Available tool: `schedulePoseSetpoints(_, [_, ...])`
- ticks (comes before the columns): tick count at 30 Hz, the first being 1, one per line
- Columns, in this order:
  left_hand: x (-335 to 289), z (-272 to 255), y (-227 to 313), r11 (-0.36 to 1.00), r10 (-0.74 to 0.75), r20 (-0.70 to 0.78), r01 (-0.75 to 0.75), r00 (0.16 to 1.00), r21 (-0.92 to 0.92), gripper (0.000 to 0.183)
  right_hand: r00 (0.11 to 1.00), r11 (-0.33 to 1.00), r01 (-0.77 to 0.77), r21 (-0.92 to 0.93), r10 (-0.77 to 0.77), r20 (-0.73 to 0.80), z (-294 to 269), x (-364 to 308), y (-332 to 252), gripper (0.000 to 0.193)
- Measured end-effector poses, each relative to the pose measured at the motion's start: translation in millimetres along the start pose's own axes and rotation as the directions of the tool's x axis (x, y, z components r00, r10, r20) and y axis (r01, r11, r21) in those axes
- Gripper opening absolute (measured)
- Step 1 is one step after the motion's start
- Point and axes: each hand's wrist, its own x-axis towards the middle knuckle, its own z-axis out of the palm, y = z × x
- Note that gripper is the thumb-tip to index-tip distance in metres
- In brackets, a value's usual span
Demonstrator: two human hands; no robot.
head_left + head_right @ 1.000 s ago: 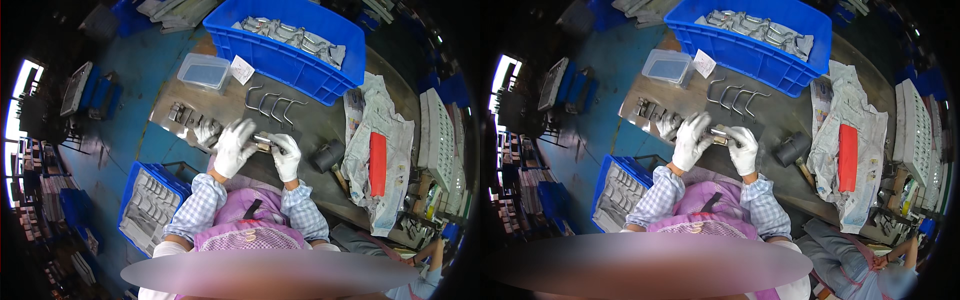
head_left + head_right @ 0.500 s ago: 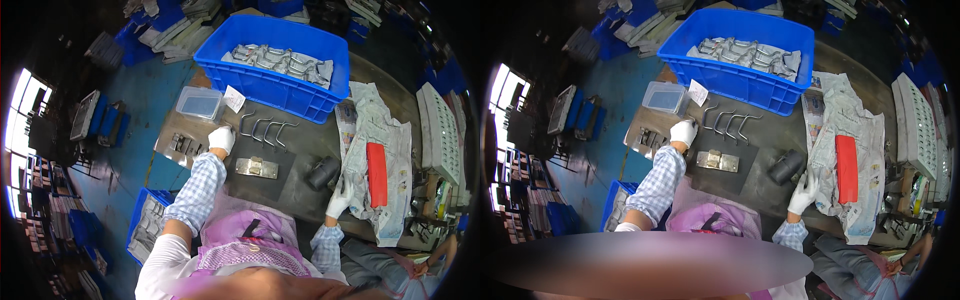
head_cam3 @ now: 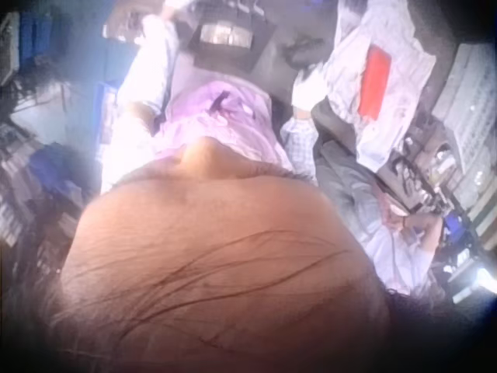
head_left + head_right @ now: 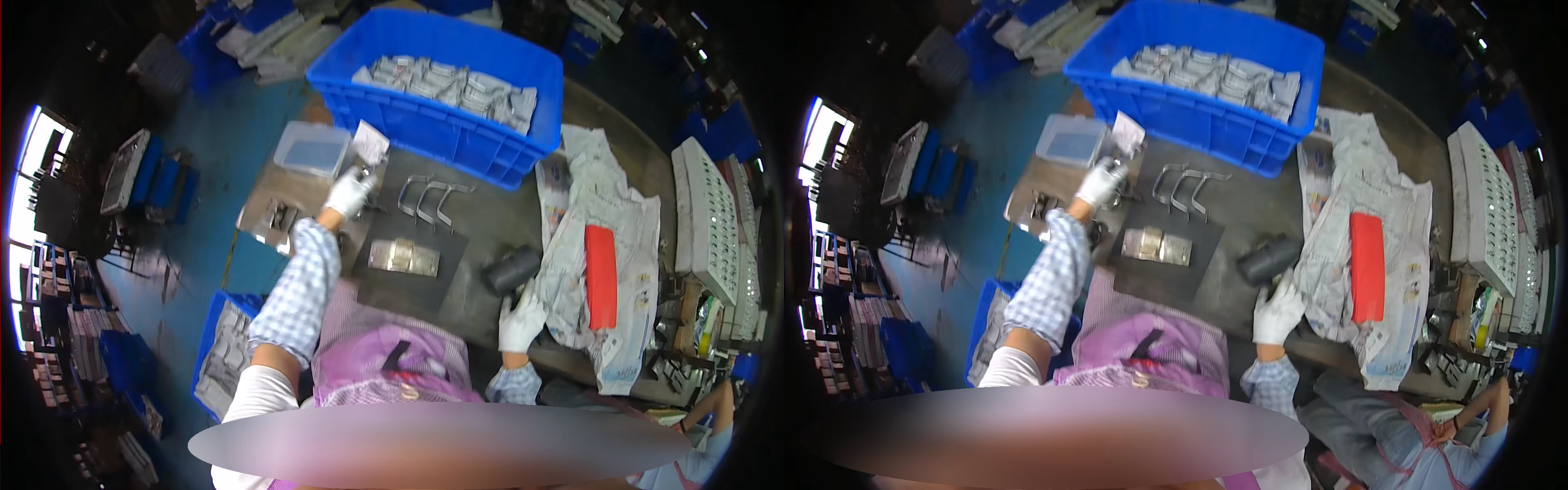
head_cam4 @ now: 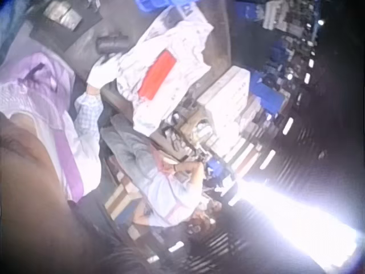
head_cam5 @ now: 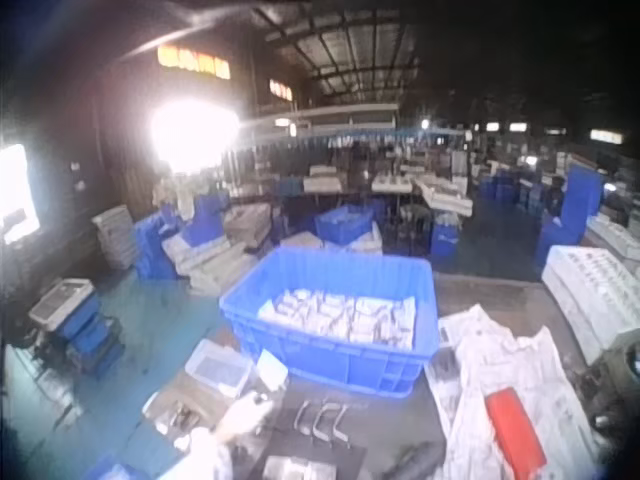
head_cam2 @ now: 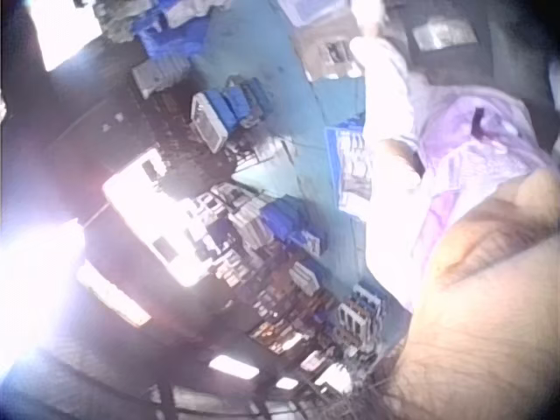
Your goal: The person assembles metal handles by fitting metal bolts into components and tapping them together with a rubber mallet.
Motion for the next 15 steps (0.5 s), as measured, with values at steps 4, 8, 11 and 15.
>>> schedulePoseSetpoints(4, [-122.5, -62.3, 35.2, 0.988, -0.034, 0.024, 0.03, 0.999, 0.15, 0.04, 0.999, 0.993, 0.039, 0.114, -0.036, -0.023, 30.1, 9.3, 40.9, 0.063])
schedulePoseSetpoints(8, [-208.7, -39.9, 52.8, 0.893, 0.4, -0.041, -0.379, 0.916, 0.243, 0.024, 0.959, 0.922, -0.162, 0.351, 0.064, 0.275, -28.5, 55.8, -7.2, 0.048])
schedulePoseSetpoints(11, [-203.8, 42.4, 9.0, 0.864, 0.48, -0.061, -0.459, 0.875, 0.209, 0.023, 0.837, 0.47, -0.407, 0.783, -0.151, 0.526, -71.2, 59.5, -61.9, 0.04])
schedulePoseSetpoints(15, [-201.2, 67.1, -12.9, 0.923, 0.333, -0.069, -0.311, 0.94, 0.226, 0.027, 0.792, 0.804, 0.294, 0.517, -0.507, 0.339, -137.1, 42.4, -63.9, 0.018])
